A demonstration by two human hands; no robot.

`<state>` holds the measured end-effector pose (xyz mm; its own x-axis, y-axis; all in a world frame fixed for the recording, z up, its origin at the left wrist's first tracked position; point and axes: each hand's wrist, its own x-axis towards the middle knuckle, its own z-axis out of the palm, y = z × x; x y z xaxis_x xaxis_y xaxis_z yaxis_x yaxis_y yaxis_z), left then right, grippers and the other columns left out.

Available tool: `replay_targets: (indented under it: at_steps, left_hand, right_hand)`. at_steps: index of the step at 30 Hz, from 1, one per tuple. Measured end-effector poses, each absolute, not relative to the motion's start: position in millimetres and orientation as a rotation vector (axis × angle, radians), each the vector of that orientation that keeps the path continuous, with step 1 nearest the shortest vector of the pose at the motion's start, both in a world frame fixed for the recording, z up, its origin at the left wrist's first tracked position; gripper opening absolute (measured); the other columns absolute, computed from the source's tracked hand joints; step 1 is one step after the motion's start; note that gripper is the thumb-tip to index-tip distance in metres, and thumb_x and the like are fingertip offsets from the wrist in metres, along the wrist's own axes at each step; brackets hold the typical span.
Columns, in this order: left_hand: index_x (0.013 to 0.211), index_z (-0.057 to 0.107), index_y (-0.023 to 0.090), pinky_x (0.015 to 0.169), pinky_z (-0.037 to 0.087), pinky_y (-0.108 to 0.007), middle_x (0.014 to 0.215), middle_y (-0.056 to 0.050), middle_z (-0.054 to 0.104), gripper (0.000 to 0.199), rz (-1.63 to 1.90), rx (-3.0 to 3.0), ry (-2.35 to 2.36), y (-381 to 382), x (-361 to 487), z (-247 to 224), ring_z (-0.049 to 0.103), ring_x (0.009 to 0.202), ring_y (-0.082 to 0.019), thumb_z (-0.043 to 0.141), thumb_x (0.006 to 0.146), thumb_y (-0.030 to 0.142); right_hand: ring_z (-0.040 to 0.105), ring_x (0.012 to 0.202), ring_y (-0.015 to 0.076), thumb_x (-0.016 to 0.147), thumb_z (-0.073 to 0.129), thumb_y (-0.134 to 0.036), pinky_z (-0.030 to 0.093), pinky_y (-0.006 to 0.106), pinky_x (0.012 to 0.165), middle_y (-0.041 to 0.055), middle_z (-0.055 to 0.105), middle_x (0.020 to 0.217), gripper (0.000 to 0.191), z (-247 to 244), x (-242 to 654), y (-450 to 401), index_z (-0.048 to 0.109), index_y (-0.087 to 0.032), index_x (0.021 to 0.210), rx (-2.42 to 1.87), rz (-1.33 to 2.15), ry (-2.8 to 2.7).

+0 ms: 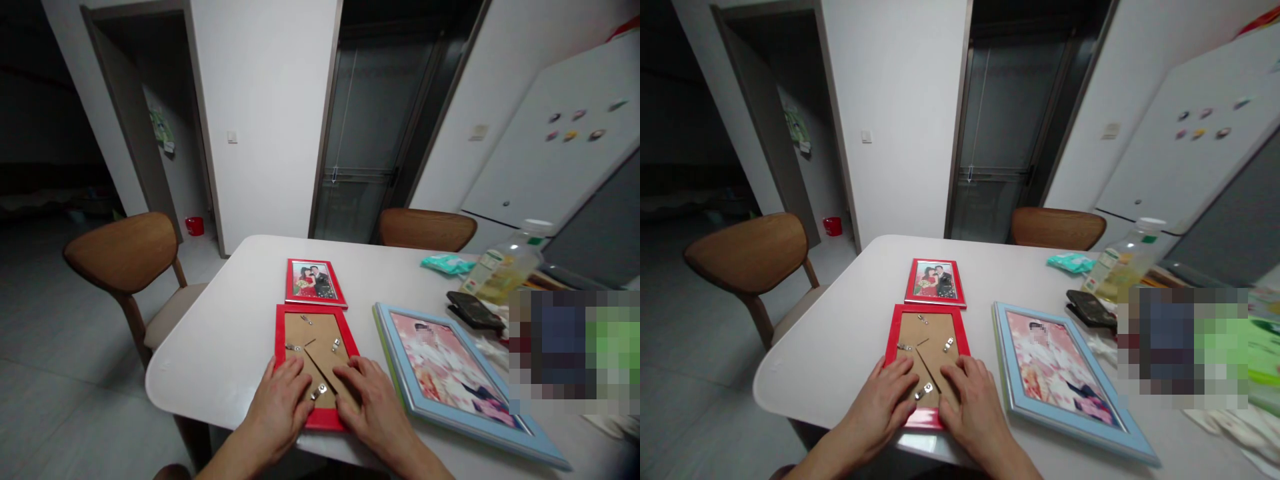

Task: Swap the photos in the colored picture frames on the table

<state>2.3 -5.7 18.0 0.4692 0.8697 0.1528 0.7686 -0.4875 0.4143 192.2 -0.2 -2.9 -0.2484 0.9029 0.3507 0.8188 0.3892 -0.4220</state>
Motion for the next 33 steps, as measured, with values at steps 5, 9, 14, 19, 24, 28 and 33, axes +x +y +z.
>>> replay_targets:
  at_steps: [5, 9, 14, 19, 24, 28, 33]
  left_hand:
    - [0.103, 0.051, 0.015, 0.099, 0.019, -0.048, 0.127, -0.014, 0.041, 0.046, 0.488, 2.445, 1.362, -9, -4, 15, 0.033, 0.119, -0.025, 0.064, 0.065, 0.037]
    - [0.087, 0.053, 0.016, 0.099, 0.018, -0.047, 0.125, -0.015, 0.043, 0.042, 0.535, 2.406, 1.341, -11, -9, 11, 0.034, 0.117, -0.026, 0.072, 0.053, 0.034]
    - [0.074, 0.053, 0.018, 0.098, 0.021, -0.048, 0.119, -0.012, 0.050, 0.027, 0.597, 2.347, 1.286, -11, -12, 11, 0.040, 0.113, -0.025, 0.070, 0.056, 0.029]
    - [0.074, 0.054, 0.018, 0.098, 0.023, -0.047, 0.119, -0.012, 0.050, 0.027, 0.597, 2.344, 1.276, -10, -12, 12, 0.041, 0.113, -0.026, 0.070, 0.056, 0.029]
    - [0.073, 0.054, 0.017, 0.098, 0.022, -0.046, 0.118, -0.013, 0.051, 0.027, 0.616, 2.327, 1.294, -9, -13, 10, 0.042, 0.112, -0.026, 0.071, 0.055, 0.028]
    - [0.072, 0.054, 0.018, 0.099, 0.020, -0.047, 0.118, -0.012, 0.051, 0.029, 0.663, 2.329, 1.289, -8, -15, 5, 0.042, 0.111, -0.026, 0.072, 0.051, 0.025]
    - [0.070, 0.053, 0.019, 0.098, 0.020, -0.047, 0.117, -0.011, 0.052, 0.026, 0.675, 2.325, 1.296, -8, -15, 2, 0.042, 0.112, -0.026, 0.070, 0.051, 0.025]
  right_hand:
    - [0.044, 0.089, 0.0216, 0.071, 0.047, -0.024, 0.039, 0.037, 0.074, 0.0082, 0.050, 0.096, 0.026, -2, 188, -4, 0.056, -0.022, 0.096, -1.441, 0.091, -2.170]
    - [0.044, 0.093, 0.0211, 0.074, 0.045, -0.022, 0.037, 0.038, 0.078, 0.0074, 0.049, 0.103, 0.025, 9, 184, -8, 0.056, -0.025, 0.097, -1.393, 0.075, -2.260]
    - [0.040, 0.100, 0.0208, 0.077, 0.044, -0.027, 0.032, 0.039, 0.084, 0.0041, 0.049, 0.107, 0.023, 23, 173, -9, 0.057, -0.030, 0.096, -1.226, 0.236, -2.469]
    - [0.039, 0.101, 0.0200, 0.077, 0.044, -0.027, 0.030, 0.038, 0.086, 0.0028, 0.049, 0.109, 0.022, 28, 172, -15, 0.058, -0.030, 0.094, -1.213, 0.348, -2.503]
    - [0.040, 0.101, 0.0193, 0.077, 0.045, -0.026, 0.032, 0.036, 0.086, 0.0030, 0.049, 0.110, 0.024, 28, 178, -11, 0.056, -0.028, 0.098, -1.181, 0.344, -2.508]
    - [0.043, 0.094, 0.0200, 0.079, 0.039, -0.022, 0.035, 0.034, 0.079, 0.0094, 0.049, 0.105, 0.030, 20, 184, 19, 0.054, -0.020, 0.104, -1.440, 0.172, -2.318]
    - [0.043, 0.085, 0.0196, 0.079, 0.037, -0.018, 0.036, 0.032, 0.074, 0.0091, 0.051, 0.090, 0.025, 13, 187, 41, 0.060, -0.018, 0.089, -1.567, 0.085, -2.284]
